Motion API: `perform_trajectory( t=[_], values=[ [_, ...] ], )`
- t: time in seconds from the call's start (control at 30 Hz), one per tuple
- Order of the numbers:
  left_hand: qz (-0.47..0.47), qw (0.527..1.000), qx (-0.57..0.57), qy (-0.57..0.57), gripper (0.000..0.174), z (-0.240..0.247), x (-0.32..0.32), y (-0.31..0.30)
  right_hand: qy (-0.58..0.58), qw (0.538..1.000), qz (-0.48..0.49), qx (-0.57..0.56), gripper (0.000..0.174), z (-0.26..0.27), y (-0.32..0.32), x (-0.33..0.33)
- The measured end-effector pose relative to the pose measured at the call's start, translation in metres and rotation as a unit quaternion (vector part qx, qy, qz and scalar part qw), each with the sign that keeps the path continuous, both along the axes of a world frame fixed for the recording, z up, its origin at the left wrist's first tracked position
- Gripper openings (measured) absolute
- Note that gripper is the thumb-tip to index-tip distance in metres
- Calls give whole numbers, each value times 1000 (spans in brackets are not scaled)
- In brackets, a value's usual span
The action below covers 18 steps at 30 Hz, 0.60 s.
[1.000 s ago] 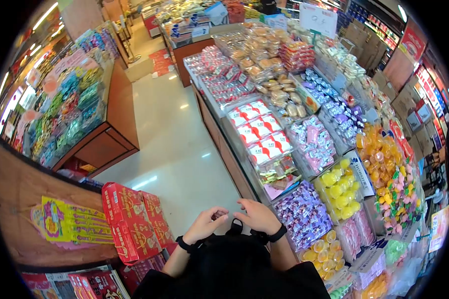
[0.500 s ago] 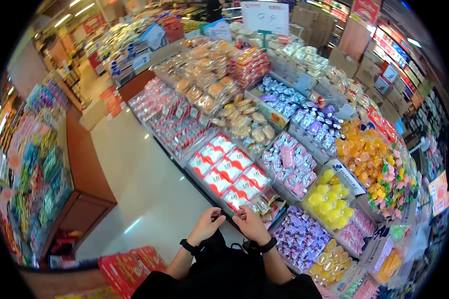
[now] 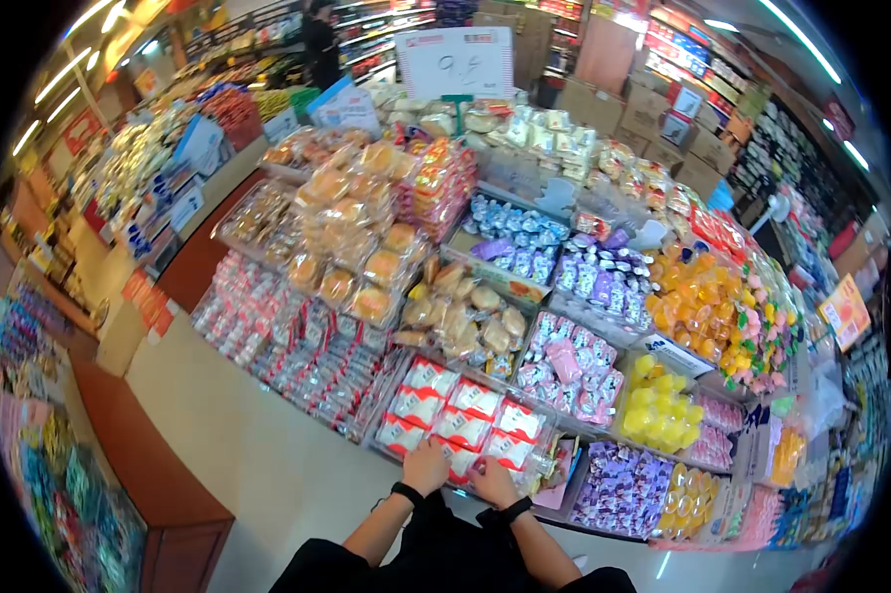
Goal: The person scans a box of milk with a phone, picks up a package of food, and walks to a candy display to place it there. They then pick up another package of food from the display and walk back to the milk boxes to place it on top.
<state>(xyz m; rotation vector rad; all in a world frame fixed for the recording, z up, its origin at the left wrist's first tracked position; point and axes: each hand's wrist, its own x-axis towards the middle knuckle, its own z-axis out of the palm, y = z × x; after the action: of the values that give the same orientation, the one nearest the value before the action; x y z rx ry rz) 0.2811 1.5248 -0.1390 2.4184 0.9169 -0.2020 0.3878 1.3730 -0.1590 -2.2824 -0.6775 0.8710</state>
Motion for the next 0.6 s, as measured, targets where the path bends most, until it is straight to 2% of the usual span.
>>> perform_trajectory(
  t=[0.07,0.13,0.2,0.27,0.33,0.37,0.47,0.5,0.53,0.57,0.6],
  values=[
    [40,997,-41,-46,50,-9,-5,-1,71,997,3,14,44,-4,1,-1],
    [22,995,-72,-66,52,-19,-7,7,68,996,-49,20,41,-7,5,-10],
    [-6,991,-58,-121,48,-34,-7,12,54,989,-109,80,42,-12,2,-16],
    [26,981,-154,-112,41,1,1,11,49,988,-143,43,49,-17,-1,-15],
    [42,960,-233,-150,40,-8,0,12,59,986,-154,26,57,-4,-3,-14],
    [18,961,-234,-146,40,-11,2,13,68,983,-163,52,60,0,-7,-13],
    [-7,945,-282,-164,37,4,0,7,40,978,-192,70,60,21,-20,-15],
    [-16,938,-306,-161,35,6,1,6,29,982,-171,80,61,17,-29,-15],
    [-25,931,-329,-158,34,14,4,4,27,978,-189,82,61,40,-37,-13],
    [-37,911,-386,-142,33,22,8,1,76,973,-170,134,57,64,-47,-11],
    [-52,909,-390,-137,33,39,13,-9,123,963,-150,186,53,83,-58,-11]
  ],
)
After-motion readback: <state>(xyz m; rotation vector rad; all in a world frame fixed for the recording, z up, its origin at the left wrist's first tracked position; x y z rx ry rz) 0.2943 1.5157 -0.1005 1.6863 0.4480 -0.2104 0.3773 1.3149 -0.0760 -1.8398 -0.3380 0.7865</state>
